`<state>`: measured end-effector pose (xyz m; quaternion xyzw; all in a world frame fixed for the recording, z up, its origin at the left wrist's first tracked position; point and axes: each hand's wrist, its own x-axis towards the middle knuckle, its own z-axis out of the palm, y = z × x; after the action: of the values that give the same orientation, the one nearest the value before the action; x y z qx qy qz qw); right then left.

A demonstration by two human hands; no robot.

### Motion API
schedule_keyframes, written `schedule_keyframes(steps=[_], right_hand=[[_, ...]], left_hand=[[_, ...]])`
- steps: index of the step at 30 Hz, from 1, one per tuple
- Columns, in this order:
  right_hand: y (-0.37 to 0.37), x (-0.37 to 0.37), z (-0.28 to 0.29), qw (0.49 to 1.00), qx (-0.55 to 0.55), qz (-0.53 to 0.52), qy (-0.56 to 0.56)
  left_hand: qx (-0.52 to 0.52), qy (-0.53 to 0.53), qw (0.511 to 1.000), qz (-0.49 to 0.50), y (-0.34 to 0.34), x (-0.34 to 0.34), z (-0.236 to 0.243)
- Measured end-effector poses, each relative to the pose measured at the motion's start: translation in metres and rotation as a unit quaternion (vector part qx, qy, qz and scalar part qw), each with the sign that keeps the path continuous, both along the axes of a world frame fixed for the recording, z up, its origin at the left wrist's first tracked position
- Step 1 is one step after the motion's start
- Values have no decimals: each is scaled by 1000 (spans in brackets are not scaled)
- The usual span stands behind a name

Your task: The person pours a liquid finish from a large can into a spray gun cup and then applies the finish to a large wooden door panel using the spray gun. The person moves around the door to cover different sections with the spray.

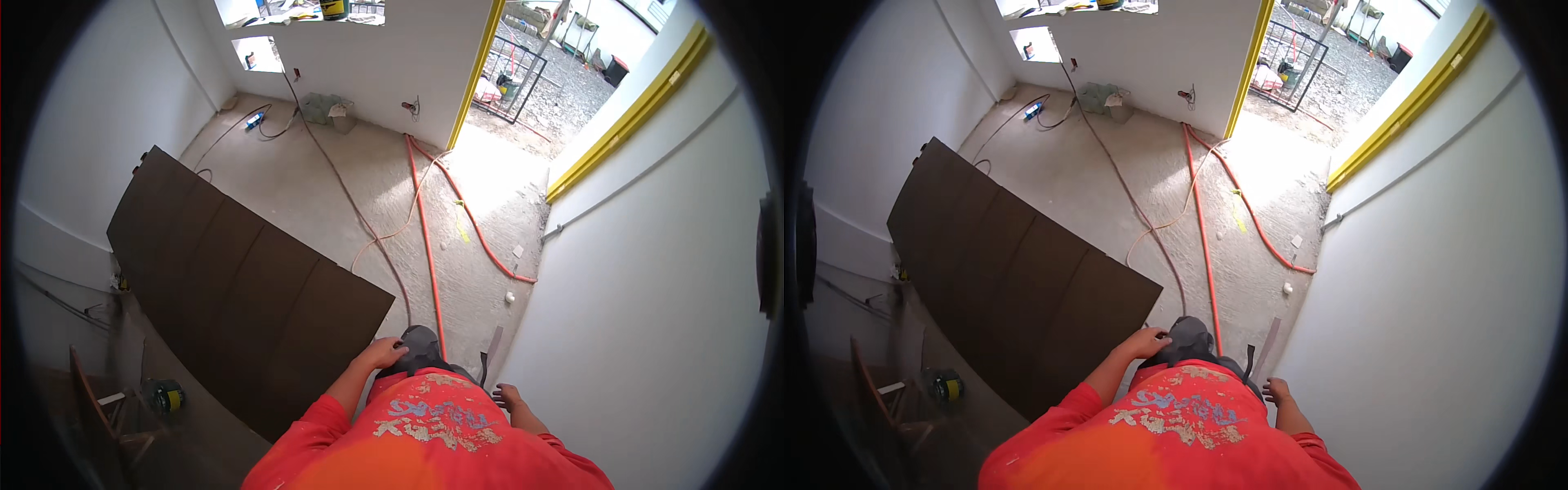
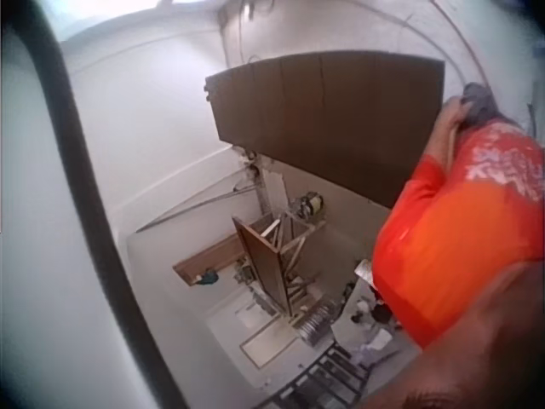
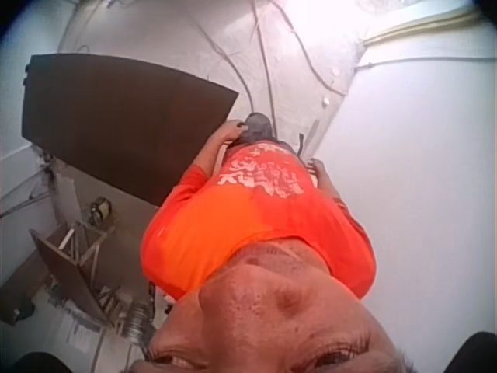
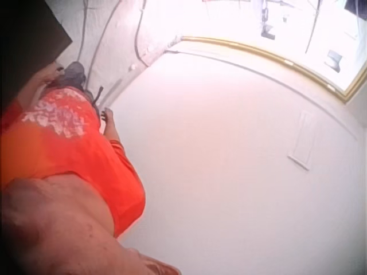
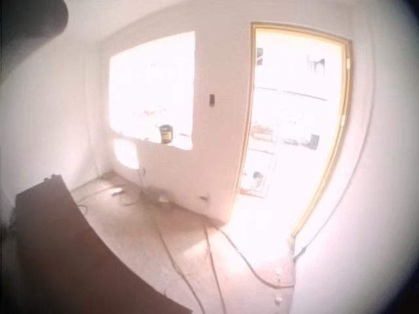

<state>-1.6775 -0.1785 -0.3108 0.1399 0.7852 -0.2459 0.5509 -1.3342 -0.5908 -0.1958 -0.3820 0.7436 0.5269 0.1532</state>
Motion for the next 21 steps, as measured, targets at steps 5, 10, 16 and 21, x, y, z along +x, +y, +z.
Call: schedule_keyframes(steps=[5, 10, 16, 21], right_hand=[[-257, -167, 52, 983, -27, 178, 35], [-461, -271, 53, 965, -99, 222, 103], [-684, -340, 73, 936, -49, 333, 101], [-810, -358, 47, 958, -85, 270, 49]], left_hand=[[4, 65, 968, 243, -113, -78, 20], [40, 62, 956, 282, -232, -135, -55], [-51, 29, 948, 312, -405, -193, -20], [-49, 111, 921, 370, -533, -192, 88]])
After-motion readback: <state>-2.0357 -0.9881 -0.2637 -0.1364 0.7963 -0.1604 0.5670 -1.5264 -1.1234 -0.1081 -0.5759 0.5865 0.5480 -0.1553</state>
